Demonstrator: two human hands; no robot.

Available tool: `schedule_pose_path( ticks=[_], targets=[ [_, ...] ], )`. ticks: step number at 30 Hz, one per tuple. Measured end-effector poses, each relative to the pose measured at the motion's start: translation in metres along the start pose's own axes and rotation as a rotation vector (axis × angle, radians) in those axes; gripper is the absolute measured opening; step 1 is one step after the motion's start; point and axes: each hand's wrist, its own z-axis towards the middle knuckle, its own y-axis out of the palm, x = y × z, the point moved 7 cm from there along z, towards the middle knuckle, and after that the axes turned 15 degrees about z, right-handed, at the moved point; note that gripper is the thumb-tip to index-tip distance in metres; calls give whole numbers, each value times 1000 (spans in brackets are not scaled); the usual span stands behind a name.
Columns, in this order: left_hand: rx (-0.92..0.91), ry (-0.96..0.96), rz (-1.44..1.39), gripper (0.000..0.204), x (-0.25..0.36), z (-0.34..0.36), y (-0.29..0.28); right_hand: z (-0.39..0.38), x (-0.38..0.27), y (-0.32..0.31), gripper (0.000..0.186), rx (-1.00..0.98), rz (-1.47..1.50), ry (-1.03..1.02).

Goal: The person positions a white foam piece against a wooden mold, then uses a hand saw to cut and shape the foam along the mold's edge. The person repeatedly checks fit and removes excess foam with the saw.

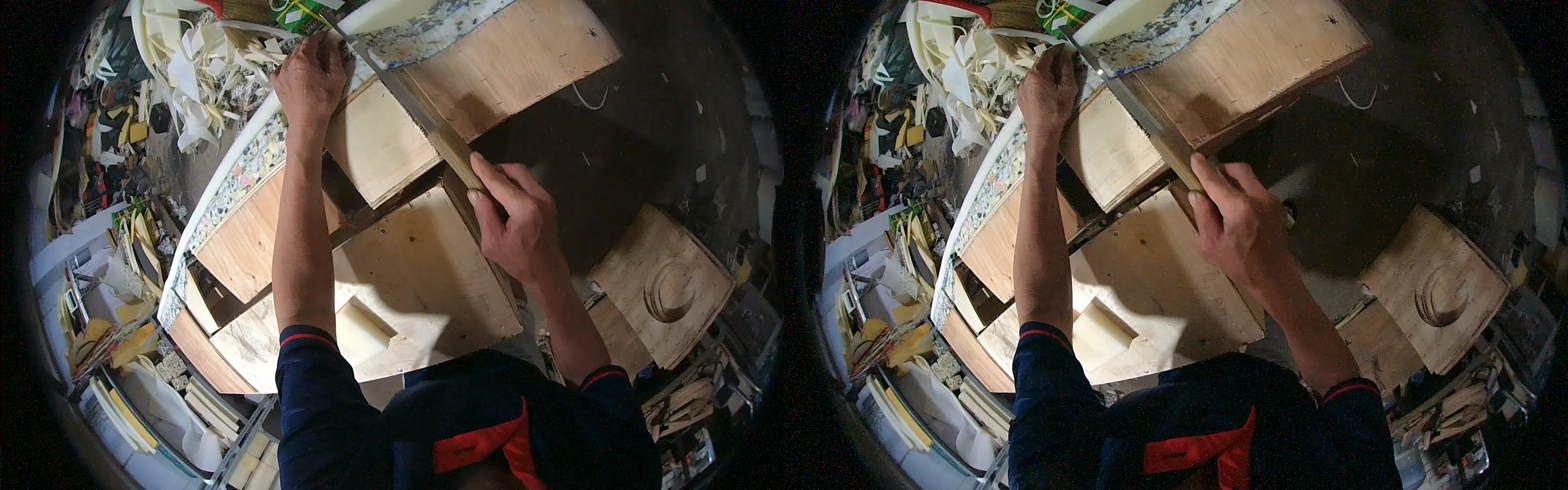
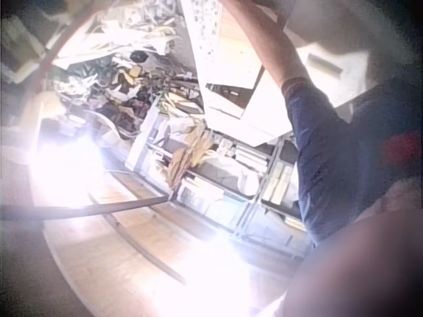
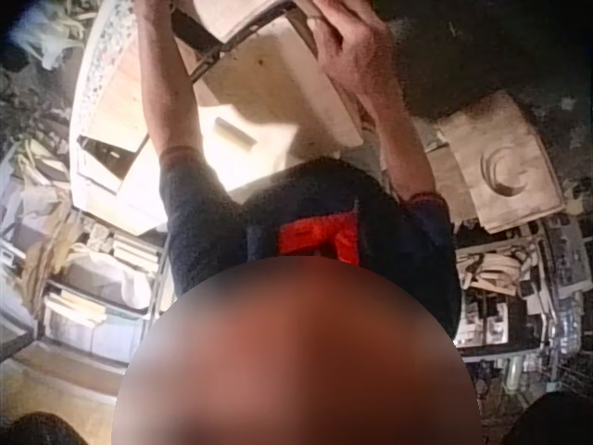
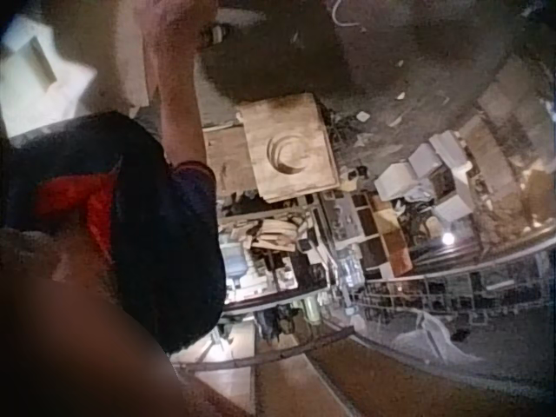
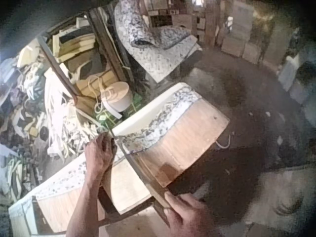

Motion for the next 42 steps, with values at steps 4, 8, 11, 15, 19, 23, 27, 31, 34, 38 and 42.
schedule_pose_path(
  ticks=[4, 8, 11, 15, 19, 23, 27, 31, 34, 38, 42],
  targets=[
    [29, 13, 46, 30, 1, 0, -2, -9, -2, -5, 41, -3, 6, -10],
    [6, -17, 42, 30, 2, -1, -1, 3, 6, 0, 43, -9, -15, -55],
    [-41, -50, 36, 30, 0, -1, 1, 1, 11, -4, 43, -19, -12, -21],
    [-5, -15, 1, 30, 1, -1, -1, -14, 7, -15, 41, -25, 15, -1],
    [34, 4, 19, 30, 1, -1, -1, -3, 9, -12, 41, -20, 9, -40],
    [26, -23, 47, 29, 0, -2, 0, 8, 16, -8, 40, -18, 24, -32],
    [-8, -26, 27, 30, 0, -1, 0, -7, 17, -17, 39, -23, 27, 13],
    [16, -10, 35, 30, 2, -1, -2, -10, 19, -21, 39, -42, 24, 9],
    [21, 4, 55, 30, 2, -1, -3, -9, 21, -21, 40, -68, 10, 31],
    [9, -10, 46, 30, 2, -1, -3, -14, 13, -31, 39, -41, 40, 39],
    [3, -15, 76, 31, 3, -1, -3, -7, 10, -29, 39, -41, 8, 12]
  ],
)
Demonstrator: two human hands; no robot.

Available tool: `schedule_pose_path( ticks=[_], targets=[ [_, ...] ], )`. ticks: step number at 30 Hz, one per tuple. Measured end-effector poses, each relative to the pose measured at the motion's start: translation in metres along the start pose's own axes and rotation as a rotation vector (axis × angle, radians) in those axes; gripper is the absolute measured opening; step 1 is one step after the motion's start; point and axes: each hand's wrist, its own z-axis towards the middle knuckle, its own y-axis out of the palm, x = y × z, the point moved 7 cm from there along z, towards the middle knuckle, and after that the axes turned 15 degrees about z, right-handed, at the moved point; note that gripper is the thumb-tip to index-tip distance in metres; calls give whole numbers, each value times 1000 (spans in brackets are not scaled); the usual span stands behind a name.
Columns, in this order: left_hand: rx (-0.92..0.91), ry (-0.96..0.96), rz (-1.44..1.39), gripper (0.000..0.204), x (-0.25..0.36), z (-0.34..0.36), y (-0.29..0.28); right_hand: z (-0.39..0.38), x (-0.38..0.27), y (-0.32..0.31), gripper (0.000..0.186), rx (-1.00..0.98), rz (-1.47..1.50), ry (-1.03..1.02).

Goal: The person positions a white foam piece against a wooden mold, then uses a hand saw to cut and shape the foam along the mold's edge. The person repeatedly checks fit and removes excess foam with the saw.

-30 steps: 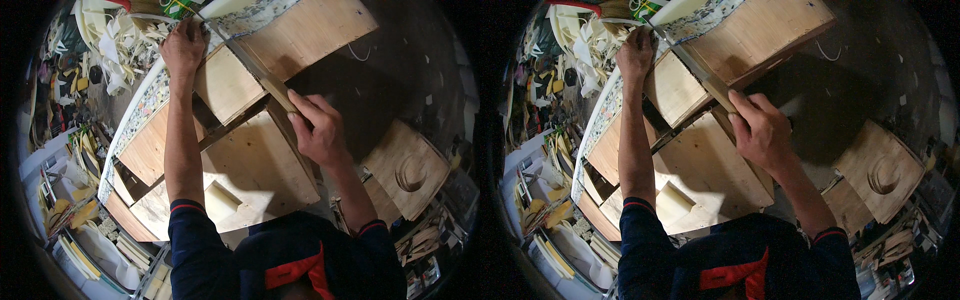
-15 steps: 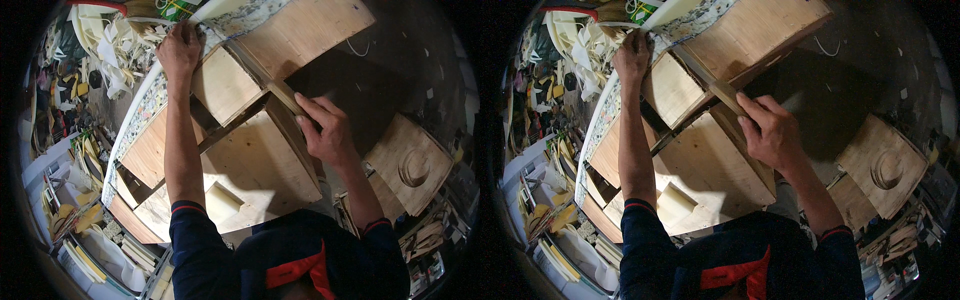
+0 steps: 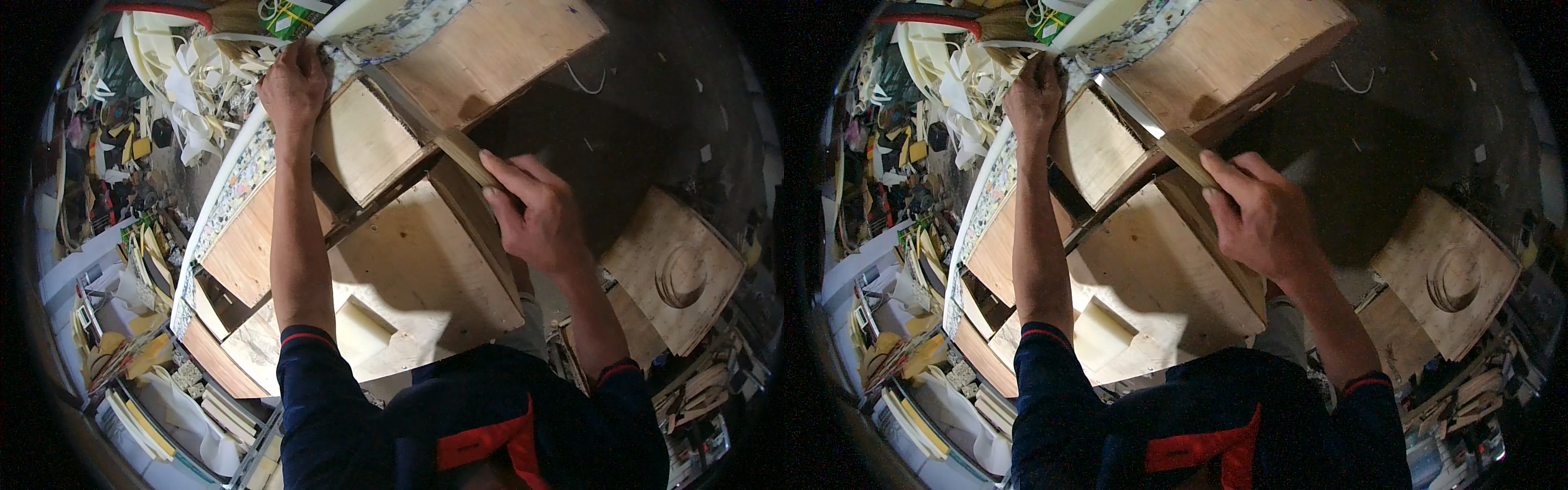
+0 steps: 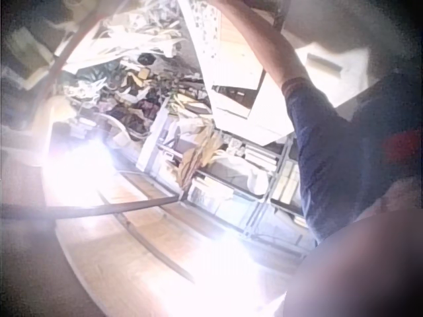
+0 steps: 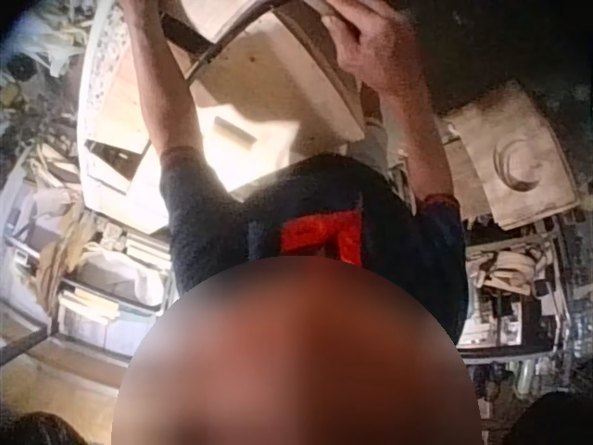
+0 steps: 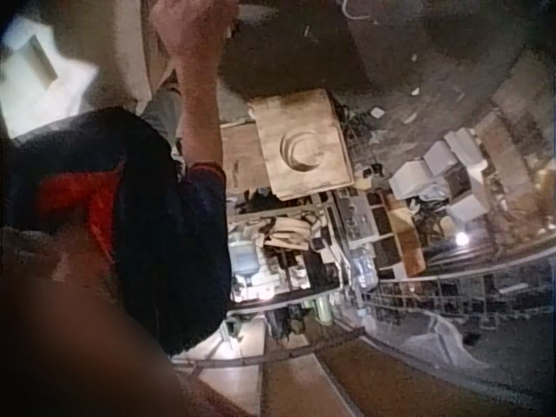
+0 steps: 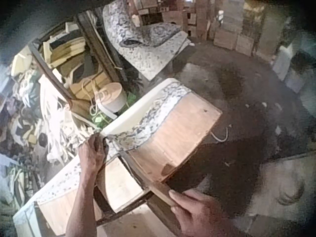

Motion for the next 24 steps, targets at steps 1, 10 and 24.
schedule_pose_path(
  ticks=[1, 10, 24],
  targets=[
    [6, 2, 16, 31, 0, 0, 0, 5, 2, 4, 40, 3, -15, -12],
    [35, 36, 27, 30, 2, 0, -2, -7, 9, 4, 39, 0, -13, 16],
    [259, 183, -100, 28, 13, -4, -28, 4, 13, -1, 35, -24, 16, 17]
  ],
)
